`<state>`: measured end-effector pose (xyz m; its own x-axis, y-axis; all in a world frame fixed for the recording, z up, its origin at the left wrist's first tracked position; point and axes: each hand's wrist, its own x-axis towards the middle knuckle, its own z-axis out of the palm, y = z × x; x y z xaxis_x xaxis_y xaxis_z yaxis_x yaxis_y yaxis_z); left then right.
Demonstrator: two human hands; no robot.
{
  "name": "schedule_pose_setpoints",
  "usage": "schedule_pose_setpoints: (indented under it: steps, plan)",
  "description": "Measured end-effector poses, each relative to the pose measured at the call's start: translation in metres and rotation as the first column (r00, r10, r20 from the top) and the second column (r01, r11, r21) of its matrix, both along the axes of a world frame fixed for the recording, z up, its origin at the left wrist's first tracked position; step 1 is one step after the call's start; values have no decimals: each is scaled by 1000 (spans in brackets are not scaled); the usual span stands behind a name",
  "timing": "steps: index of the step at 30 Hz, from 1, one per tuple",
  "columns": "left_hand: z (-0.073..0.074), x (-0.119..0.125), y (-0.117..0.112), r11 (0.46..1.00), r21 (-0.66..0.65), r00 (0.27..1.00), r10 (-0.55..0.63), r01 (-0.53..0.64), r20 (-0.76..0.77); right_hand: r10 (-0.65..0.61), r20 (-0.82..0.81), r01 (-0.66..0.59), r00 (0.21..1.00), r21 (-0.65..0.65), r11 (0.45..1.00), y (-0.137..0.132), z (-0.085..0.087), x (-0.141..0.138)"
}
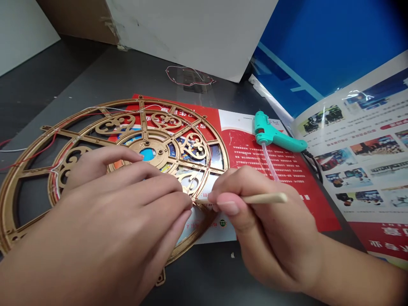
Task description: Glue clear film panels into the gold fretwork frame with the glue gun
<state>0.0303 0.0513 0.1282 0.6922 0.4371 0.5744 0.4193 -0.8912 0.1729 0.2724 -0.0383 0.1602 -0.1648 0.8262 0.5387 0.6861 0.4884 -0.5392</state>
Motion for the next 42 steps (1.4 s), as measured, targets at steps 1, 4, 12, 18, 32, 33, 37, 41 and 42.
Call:
schedule_pose_setpoints:
  steps: [1,4,12,18,32,33,37,41,42]
  plan:
    - [0,1,0,1000,1,1000,-6,6,-1,-42,17,42,999,22,999,-2,0,-1]
    - [0,3,-1,1000,-6,1000,-16,16,10,-111,49,108,993,63,992,-7,1,-3]
    - [2,3,-3,1000,21,1000,-7,7,10,-18,40,16,999,30,999,-1,0,-3]
    - [7,6,-4,999,47,1000,4,-4,0,36,67,-34,997,-26,999,-1,1,-2]
    - [2,8,-2,1000,25,1000,-14,14,21,-11,-19,11,1000,-18,1000,-4,-1,-5]
    - [2,7,-2,1000,17,999,-20,19,30,-14,-19,14,1000,-18,1000,-4,0,-4]
    - [4,5,-4,999,11,999,-34,34,16,-26,-7,26,1000,-13,1000,-5,-1,-4]
    - [4,7,-5,1000,3,1000,-22,22,18,0,-15,0,1000,-4,1000,-3,-1,-4]
    - [4,8,-5,1000,-9,1000,-14,14,25,10,-19,-10,1000,-6,1000,-2,0,-4]
